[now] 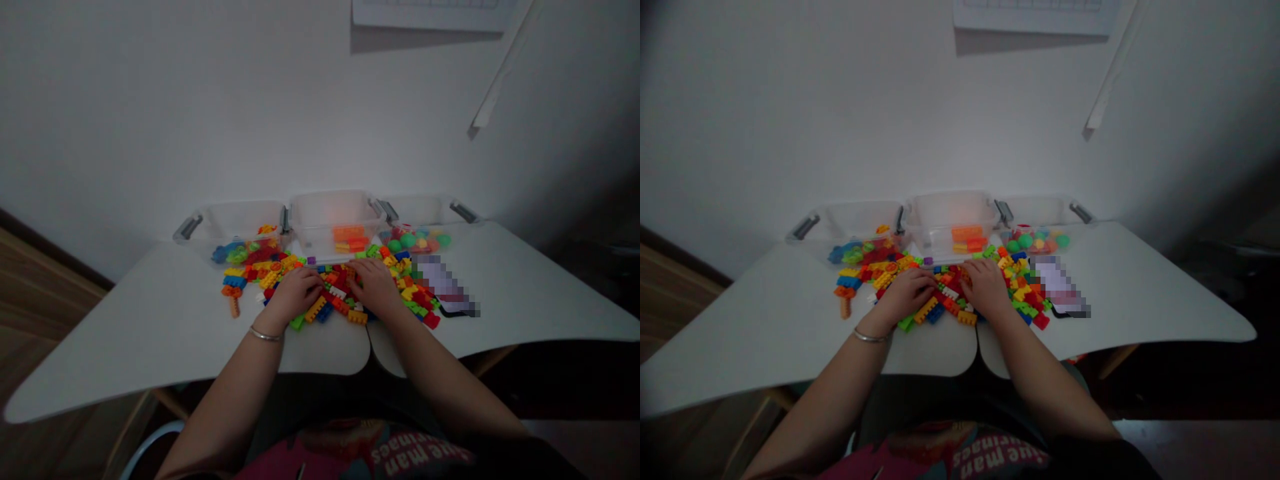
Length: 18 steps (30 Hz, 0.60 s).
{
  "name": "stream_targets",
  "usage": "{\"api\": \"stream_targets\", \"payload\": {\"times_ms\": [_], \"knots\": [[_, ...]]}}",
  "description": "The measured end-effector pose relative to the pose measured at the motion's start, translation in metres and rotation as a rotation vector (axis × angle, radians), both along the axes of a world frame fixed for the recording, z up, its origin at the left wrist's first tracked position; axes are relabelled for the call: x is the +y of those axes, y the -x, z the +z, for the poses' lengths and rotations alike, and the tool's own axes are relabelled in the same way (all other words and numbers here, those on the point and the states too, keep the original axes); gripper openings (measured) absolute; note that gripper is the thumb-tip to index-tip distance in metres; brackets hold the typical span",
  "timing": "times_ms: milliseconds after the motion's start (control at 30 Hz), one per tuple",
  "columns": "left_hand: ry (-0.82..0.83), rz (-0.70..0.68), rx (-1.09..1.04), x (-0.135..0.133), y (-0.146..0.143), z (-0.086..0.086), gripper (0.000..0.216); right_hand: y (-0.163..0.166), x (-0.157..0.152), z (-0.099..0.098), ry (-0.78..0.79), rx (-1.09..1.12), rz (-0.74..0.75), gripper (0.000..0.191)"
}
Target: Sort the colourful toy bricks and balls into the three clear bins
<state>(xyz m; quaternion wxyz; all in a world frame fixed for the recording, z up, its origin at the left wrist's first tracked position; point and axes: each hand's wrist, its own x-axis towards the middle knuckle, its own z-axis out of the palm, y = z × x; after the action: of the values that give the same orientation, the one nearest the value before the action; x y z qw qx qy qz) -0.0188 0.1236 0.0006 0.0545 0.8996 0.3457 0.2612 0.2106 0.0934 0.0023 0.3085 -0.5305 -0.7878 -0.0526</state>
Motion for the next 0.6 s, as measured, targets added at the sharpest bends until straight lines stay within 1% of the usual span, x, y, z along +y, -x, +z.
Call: {"api": "stream_targets", "payload": {"times_ms": [233,467,600], "knots": [[0.004,-0.007,0.007,-0.0013,-0.0008,0.0036,0.017,-0.0005,0.0047,-0.0019,0.025,-0.035,-0.059,0.040],[0.001,-0.008,0.000,-0.0003,-0.0003,0.0015,0.018,-0.0007,0.0083,-0.0055,0.010,-0.047,-0.045,0.038],[0.004,-0.008,0.004,0.0003,0.0000,0.0008,0.018,-0.0008,0.0088,-0.0050,0.010,0.035,-0.042,0.039]]}}
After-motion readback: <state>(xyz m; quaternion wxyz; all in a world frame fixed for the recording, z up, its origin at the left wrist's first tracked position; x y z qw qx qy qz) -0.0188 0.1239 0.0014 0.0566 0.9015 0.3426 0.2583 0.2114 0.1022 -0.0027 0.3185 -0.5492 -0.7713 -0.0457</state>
